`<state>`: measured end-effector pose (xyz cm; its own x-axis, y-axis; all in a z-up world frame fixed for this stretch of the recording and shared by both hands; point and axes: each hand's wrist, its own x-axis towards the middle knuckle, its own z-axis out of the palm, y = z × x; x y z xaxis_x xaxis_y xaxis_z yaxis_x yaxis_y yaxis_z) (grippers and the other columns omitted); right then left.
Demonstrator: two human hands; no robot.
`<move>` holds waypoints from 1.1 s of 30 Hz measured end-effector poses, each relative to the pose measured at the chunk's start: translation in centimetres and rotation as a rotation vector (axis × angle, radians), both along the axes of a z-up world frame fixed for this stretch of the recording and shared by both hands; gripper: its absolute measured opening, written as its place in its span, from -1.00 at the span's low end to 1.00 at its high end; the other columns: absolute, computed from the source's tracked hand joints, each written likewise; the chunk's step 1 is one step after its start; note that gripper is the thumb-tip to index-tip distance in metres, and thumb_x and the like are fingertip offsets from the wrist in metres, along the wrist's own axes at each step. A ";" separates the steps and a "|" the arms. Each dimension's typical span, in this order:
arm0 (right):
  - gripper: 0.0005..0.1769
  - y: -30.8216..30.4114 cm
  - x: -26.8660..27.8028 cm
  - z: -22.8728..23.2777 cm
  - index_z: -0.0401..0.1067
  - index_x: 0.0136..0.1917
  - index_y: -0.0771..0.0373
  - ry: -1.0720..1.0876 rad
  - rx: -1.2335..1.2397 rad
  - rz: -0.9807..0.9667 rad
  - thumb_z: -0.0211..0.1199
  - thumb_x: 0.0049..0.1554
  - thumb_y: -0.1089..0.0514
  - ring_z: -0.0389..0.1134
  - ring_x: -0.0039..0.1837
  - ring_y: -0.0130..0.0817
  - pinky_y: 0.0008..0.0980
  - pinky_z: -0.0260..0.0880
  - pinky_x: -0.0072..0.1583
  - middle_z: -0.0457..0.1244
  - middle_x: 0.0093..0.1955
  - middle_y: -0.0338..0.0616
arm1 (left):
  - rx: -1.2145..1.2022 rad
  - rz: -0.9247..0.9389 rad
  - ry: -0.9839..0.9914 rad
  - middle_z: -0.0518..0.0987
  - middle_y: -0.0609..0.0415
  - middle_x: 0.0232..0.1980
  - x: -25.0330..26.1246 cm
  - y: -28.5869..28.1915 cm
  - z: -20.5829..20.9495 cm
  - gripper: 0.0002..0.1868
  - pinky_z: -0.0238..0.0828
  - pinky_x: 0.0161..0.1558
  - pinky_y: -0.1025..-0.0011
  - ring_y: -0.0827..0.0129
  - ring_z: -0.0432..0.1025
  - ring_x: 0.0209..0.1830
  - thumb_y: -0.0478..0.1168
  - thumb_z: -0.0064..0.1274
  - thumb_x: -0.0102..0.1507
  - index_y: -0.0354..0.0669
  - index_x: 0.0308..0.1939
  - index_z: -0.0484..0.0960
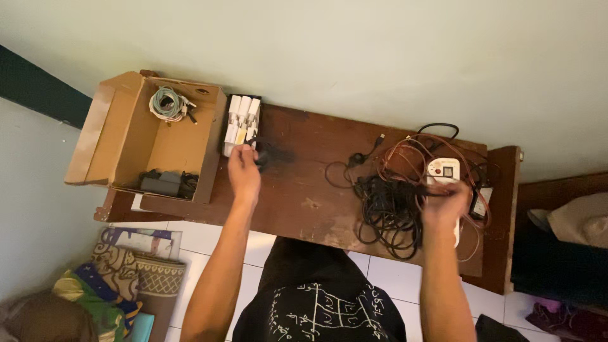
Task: The person unwinds a black power adapter cable and a separate thin black wire by hand on a wooden shelf, pulling them apart from a larger tangled cluster of power strips and cords.
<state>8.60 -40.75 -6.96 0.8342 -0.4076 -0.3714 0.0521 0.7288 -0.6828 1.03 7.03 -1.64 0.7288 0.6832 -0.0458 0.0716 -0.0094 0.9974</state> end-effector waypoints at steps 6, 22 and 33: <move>-0.69 -1.6 0.3 -3.0 0.33 -0.21 0.18 0.023 -0.680 0.105 0.03 0.32 0.02 0.35 -0.16 -0.32 -0.33 0.45 -0.08 0.26 -0.26 -0.14 | -0.018 -0.029 -0.023 0.51 0.19 -0.22 0.3 -0.1 -0.1 -0.77 0.35 -0.10 0.52 0.52 0.37 -0.21 -0.15 -0.15 0.49 -0.26 -0.08 0.48; -0.68 25.6 -6.0 14.2 0.40 0.18 0.24 -0.002 -1.302 1.115 0.12 0.29 0.00 0.48 -0.19 -0.09 -0.19 0.41 -0.08 0.45 -0.14 0.05 | -0.016 -0.360 -0.048 0.53 0.15 -0.31 0.1 -9.0 2.2 -0.75 0.40 -0.13 0.51 0.53 0.40 -0.28 -0.16 -0.15 0.47 -0.27 -0.06 0.54; -0.70 6.3 3.2 -4.0 0.46 -0.04 0.25 -0.030 -0.879 0.449 0.03 0.44 0.09 0.31 -0.21 -0.49 -0.41 0.42 -0.13 0.32 -0.14 -0.24 | -0.340 -0.188 -0.055 0.38 0.23 -0.39 1.3 -2.1 -0.8 -0.80 0.17 -0.41 0.50 0.54 0.21 -0.43 -0.12 -0.05 0.46 -0.20 -0.06 0.46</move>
<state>11.81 -34.43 -11.00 0.9830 -0.1719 -0.0641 -0.0789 -0.0806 -0.9936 2.38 4.94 -2.40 0.8474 0.4904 -0.2037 0.0459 0.3146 0.9481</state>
